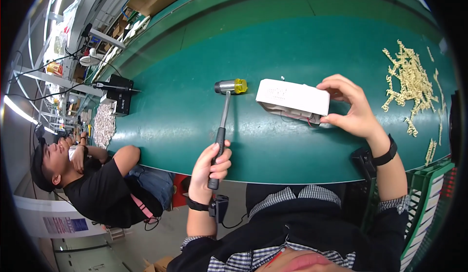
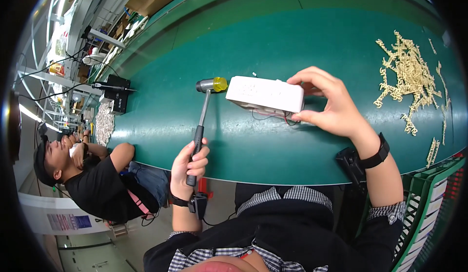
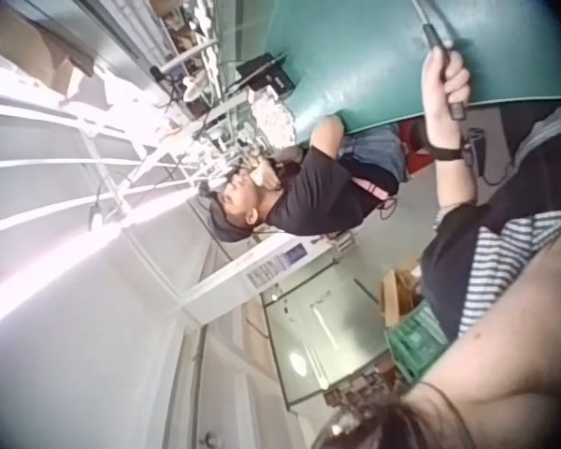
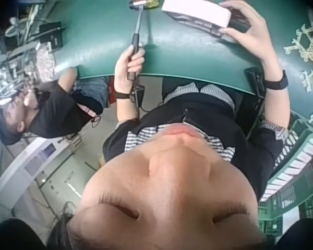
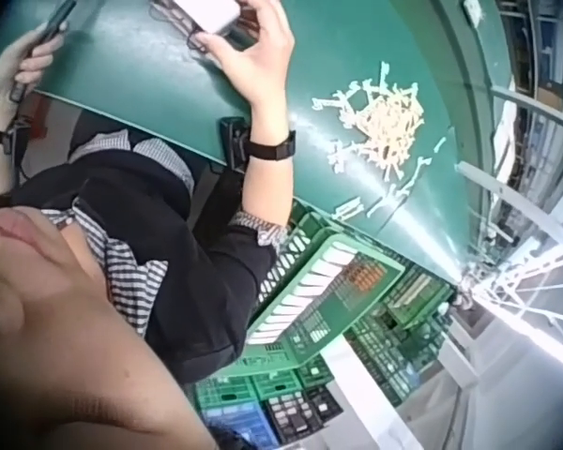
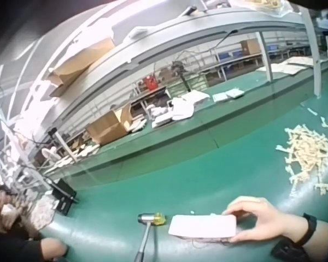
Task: The person picks up a gold-colored logo and places it onto a white plastic housing, then taps it into place with a mallet. After finishing, the person places the housing into a green plastic crate and repeats the process.
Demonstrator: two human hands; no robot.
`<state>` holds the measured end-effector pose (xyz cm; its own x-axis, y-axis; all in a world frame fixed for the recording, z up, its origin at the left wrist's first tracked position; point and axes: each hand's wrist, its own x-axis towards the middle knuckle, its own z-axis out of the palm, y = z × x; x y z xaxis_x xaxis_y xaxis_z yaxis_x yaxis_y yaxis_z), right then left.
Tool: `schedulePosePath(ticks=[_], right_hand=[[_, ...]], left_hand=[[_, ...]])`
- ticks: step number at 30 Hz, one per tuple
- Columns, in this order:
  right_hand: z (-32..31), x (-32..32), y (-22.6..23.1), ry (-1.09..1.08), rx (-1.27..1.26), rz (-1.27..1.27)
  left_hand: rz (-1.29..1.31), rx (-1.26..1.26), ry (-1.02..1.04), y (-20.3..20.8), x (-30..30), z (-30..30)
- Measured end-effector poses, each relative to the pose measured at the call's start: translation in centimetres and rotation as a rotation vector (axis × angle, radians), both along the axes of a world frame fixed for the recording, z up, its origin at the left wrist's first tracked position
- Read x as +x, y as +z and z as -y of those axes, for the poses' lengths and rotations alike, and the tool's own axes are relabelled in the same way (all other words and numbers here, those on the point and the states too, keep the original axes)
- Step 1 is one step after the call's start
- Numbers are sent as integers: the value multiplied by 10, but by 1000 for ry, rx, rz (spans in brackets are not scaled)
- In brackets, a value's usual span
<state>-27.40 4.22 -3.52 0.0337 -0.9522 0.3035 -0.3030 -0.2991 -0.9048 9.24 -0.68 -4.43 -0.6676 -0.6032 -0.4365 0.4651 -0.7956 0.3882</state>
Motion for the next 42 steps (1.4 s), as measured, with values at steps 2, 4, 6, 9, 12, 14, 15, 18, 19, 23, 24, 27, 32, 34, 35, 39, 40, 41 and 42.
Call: schedulePosePath(ticks=[2,4,6,9,12,14,15,18,19,23,24,27,32,34,35,39,40,41,42], right_hand=[[6,5,1,31,-49,-38],[5,8,1,13,-80,-106],[1,8,2,-17,-97,-159],[3,13,-6,40,-43,-107],[2,15,-17,-14,-23,-147],[-7,12,-16,-43,-51,-137],[-9,6,-15,-33,-12,-207],[-11,8,-13,6,14,-301],[-11,9,-12,-7,0,-339],[-6,6,-12,-15,-38,-391],[-6,5,-12,-22,-53,-401],[-5,8,-13,-41,-57,-368],[-5,7,-16,-65,-78,-358],[-6,8,-15,-66,-80,-362],[-6,9,-14,-65,-82,-364],[-5,14,-13,-61,-77,-348],[-5,13,-12,-58,-73,-344],[-5,12,-11,-61,-71,-349],[-5,11,-11,-64,-70,-350]], left_hand=[[219,-160,-82,3,7,24],[377,-266,-143,6,4,51],[464,-370,-203,11,-7,81],[682,-580,-239,17,-22,115],[703,-670,-211,-8,-38,137],[652,-771,-231,-19,-49,145],[627,-793,-240,-18,-49,145],[631,-785,-209,-17,-32,140],[616,-794,-219,-17,-31,140],[633,-834,-219,-16,-32,140],[635,-830,-219,-17,-32,140],[629,-831,-214,-19,-33,141],[641,-833,-213,-19,-34,142],[629,-839,-205,-19,-33,142],[625,-842,-201,-19,-33,142],[637,-841,-197,-20,-29,141],[630,-841,-199,-20,-31,141],[639,-846,-206,-20,-32,141],[648,-851,-213,-20,-32,141]])
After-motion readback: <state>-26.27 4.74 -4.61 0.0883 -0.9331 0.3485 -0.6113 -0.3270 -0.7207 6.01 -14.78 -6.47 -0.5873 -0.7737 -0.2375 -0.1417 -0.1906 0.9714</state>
